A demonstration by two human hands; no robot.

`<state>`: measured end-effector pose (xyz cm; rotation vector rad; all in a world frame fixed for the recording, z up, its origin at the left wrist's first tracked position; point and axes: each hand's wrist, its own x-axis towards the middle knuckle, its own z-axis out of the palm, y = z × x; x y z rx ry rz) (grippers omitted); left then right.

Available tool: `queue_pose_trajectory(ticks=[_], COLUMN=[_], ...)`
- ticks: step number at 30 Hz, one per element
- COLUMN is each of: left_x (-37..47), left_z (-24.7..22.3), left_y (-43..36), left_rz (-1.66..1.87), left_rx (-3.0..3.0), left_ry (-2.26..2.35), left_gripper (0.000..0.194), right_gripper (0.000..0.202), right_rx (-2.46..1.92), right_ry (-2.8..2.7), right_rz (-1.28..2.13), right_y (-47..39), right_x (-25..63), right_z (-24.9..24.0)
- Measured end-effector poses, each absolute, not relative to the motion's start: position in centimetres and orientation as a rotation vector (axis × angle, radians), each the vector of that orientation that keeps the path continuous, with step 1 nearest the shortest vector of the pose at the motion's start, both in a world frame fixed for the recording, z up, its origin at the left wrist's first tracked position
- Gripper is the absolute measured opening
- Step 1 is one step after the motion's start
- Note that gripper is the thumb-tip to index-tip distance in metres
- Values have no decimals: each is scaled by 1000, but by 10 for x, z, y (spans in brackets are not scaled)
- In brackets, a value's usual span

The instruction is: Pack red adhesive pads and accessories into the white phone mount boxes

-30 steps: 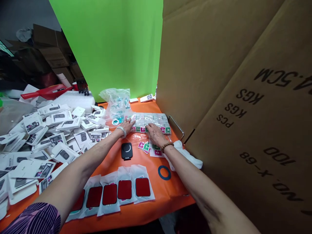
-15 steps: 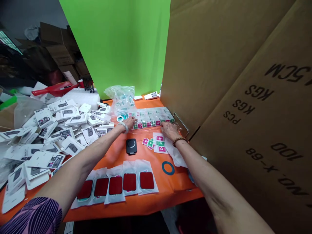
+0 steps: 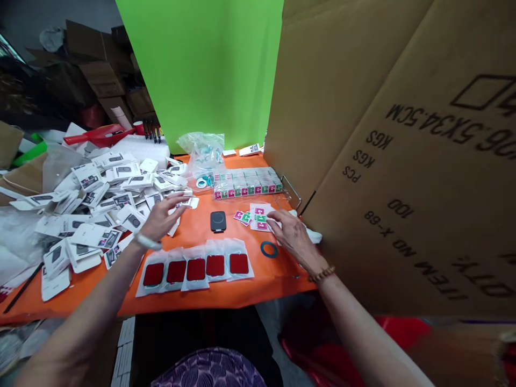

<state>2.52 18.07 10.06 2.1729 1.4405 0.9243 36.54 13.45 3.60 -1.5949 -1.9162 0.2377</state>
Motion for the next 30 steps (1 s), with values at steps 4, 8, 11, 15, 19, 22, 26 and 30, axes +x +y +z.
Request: queue_pose_trajectory(ticks=[4,8,11,15,19,22,26,30], left_x=[-16,-39,-51,-60,-59,-52,-44,-54], left_z=[93,67,48,31,19,12,3,-2], left_y=[95,30,-4,-37,-59,-67,-69,-65], left_rz=[1108,1134,1111,1145,1154,1141,1075,1086], left_rx=[1770,1418,1229,1001,827,765,772,795], left_ry=[1561,1620,1642,1623,1594,1591,1582,1596], left_gripper=[32,39,46,48,50,53,55,55], right_gripper=[26,30,37,43,43,42,38,32], right_rx=[-1683,-1747,-1731,-1711,-1690,-1703,-1686,-1676], right_ry=[-1564,-1234,-1130,-1185,-1229,-1266,-1352,-1418], right_rz=[342,565,655,658,682,697,728,733], right_y=[67,16,-5,-11,-9,-7,-9,-12], right_x=[362,340,320,306,305,302,291,282], right_z=[15,-25,-47,-53,-52,-53,-51,-49])
